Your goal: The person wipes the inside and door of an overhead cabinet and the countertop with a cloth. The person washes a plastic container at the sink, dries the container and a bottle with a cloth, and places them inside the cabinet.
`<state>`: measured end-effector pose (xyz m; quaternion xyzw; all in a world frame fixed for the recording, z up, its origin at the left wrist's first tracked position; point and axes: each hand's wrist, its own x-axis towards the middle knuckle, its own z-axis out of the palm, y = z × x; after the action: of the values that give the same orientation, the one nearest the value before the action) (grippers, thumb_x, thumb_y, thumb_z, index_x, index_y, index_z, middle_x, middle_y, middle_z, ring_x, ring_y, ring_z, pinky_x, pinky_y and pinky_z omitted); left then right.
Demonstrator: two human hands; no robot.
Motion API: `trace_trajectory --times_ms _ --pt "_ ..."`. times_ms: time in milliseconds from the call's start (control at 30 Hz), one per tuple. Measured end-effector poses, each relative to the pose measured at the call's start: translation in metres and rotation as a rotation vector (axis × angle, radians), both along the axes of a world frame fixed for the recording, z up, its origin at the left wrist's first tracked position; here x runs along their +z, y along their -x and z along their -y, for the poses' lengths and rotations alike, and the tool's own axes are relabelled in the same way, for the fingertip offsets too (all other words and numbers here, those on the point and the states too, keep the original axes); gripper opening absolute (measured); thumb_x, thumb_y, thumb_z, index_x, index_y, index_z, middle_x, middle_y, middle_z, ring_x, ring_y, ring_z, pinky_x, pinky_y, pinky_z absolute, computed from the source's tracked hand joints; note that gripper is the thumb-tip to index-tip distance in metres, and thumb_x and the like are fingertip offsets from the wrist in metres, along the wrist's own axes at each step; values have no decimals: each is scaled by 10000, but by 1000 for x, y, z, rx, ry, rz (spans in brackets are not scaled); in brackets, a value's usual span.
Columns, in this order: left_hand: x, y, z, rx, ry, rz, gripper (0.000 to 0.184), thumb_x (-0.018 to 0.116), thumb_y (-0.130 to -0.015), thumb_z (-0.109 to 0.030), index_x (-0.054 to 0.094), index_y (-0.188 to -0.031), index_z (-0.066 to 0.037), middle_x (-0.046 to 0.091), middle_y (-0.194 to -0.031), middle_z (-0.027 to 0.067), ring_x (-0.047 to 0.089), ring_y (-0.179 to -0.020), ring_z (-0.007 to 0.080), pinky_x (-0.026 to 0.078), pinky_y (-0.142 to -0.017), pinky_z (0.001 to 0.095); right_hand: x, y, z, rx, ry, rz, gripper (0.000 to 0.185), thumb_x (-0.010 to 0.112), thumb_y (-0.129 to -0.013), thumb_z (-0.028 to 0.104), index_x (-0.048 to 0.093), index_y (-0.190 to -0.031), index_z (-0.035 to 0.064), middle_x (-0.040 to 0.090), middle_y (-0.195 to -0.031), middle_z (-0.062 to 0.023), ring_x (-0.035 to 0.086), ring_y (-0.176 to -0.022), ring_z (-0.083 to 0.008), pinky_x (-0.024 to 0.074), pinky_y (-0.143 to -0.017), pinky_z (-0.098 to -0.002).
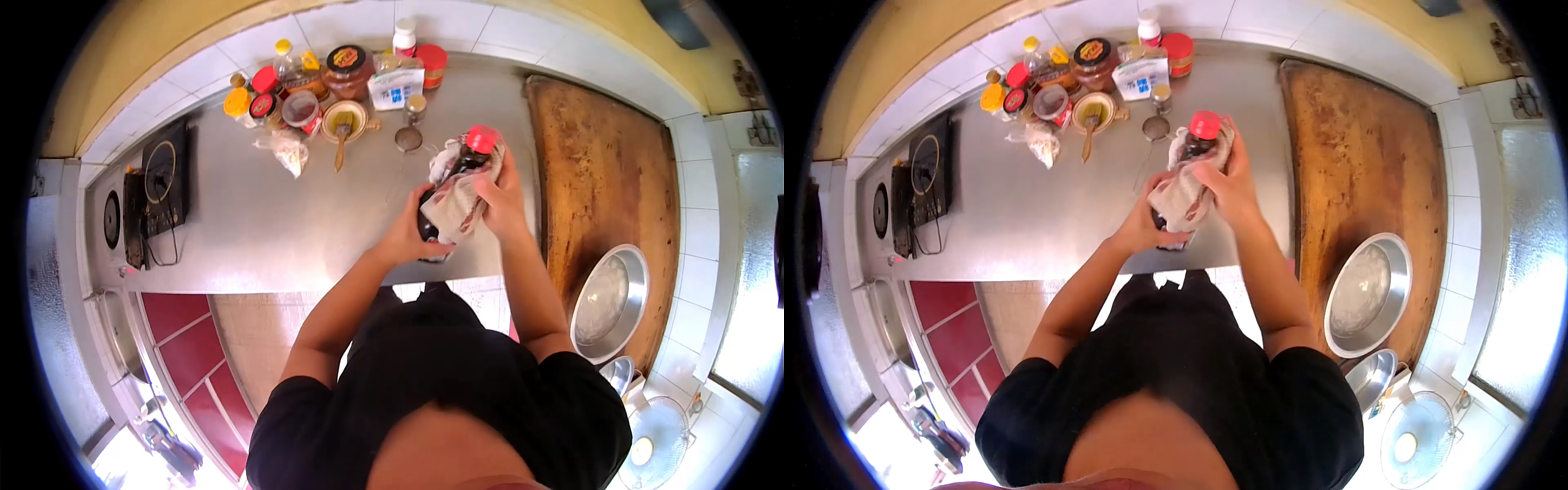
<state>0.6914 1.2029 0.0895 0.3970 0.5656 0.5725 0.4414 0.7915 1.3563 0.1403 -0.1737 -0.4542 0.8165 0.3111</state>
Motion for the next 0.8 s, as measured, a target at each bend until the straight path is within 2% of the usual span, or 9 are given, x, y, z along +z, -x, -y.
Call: trace_trajectory --times_ms 33,133,267,333,400,433,567,733,800 --pt "15 3 -3 -55 -20 92 1063 870 -537 -187 243 -1381 -31 428 -1305 135 408 -1223 239 325 -1027 355 17 -4 -9 147 36 -100 1122 831 -622 215 88 -1437 10 389 -1359 -160 438 -1228 -270 367 -1021 -395" --pt "29 5 -2 -283 -19 440 1050 854 -556 -191 252 -1404 -47 448 -1319 79 391 -1239 191 278 -1053 335 40 -6 -30 241 -91 -152 1075 803 -660 317 119 -1437 27 390 -1367 -173 442 -1231 -301 370 -1022 -409" --pt "28 -2 -12 -562 -75 716 1044 825 -590 -258 227 -1415 -31 439 -1340 71 380 -1255 198 248 -1068 343 47 10 -39 173 93 -304 1082 822 -616 301 166 -1426 10 437 -1322 -186 467 -1206 -296 370 -1023 -412" --pt "37 -5 -14 -626 -85 769 1039 823 -592 -265 230 -1413 -33 431 -1346 69 373 -1258 201 250 -1066 349 55 15 -39 151 100 -367 968 782 -648 277 242 -1401 -2 521 -1231 -181 528 -1135 -288 415 -983 -399" --pt "49 -6 -16 -539 -105 653 1034 822 -593 -236 224 -1405 -6 413 -1351 98 358 -1267 199 260 -1060 347 70 13 -38 150 80 -332 922 763 -662 256 263 -1391 -8 551 -1192 -177 553 -1101 -277 435 -961 -392" --pt "56 -5 -16 -471 -100 545 1034 824 -592 -230 223 -1400 4 411 -1349 107 354 -1269 198 262 -1059 345 80 12 -37 149 102 -338 784 704 -713 164 307 -1368 -3 590 -1127 -162 599 -1016 -252 482 -894 -368" --pt "60 -10 -8 -275 -1 297 1045 832 -594 -215 200 -1384 45 419 -1323 142 389 -1247 216 292 -1044 345 81 4 -44 82 108 -118 615 623 -779 27 354 -1332 18 610 -1060 -128 628 -905 -204 527 -768 -323" --pt "76 -31 -10 -71 14 83 1067 830 -609 -233 148 -1381 47 446 -1279 184 427 -1222 234 307 -1038 339 86 5 -33 -188 -11 45 654 682 -775 64 327 -1317 -26 607 -972 -90 611 -852 -162 513 -734 -287" --pt "85 -40 -15 42 143 -83 1046 823 -616 -238 149 -1365 45 424 -1273 219 461 -1181 302 346 -1013 367 80 14 -31 -371 -138 136 680 705 -762 81 316 -1303 -54 603 -969 -95 603 -850 -150 505 -727 -272"
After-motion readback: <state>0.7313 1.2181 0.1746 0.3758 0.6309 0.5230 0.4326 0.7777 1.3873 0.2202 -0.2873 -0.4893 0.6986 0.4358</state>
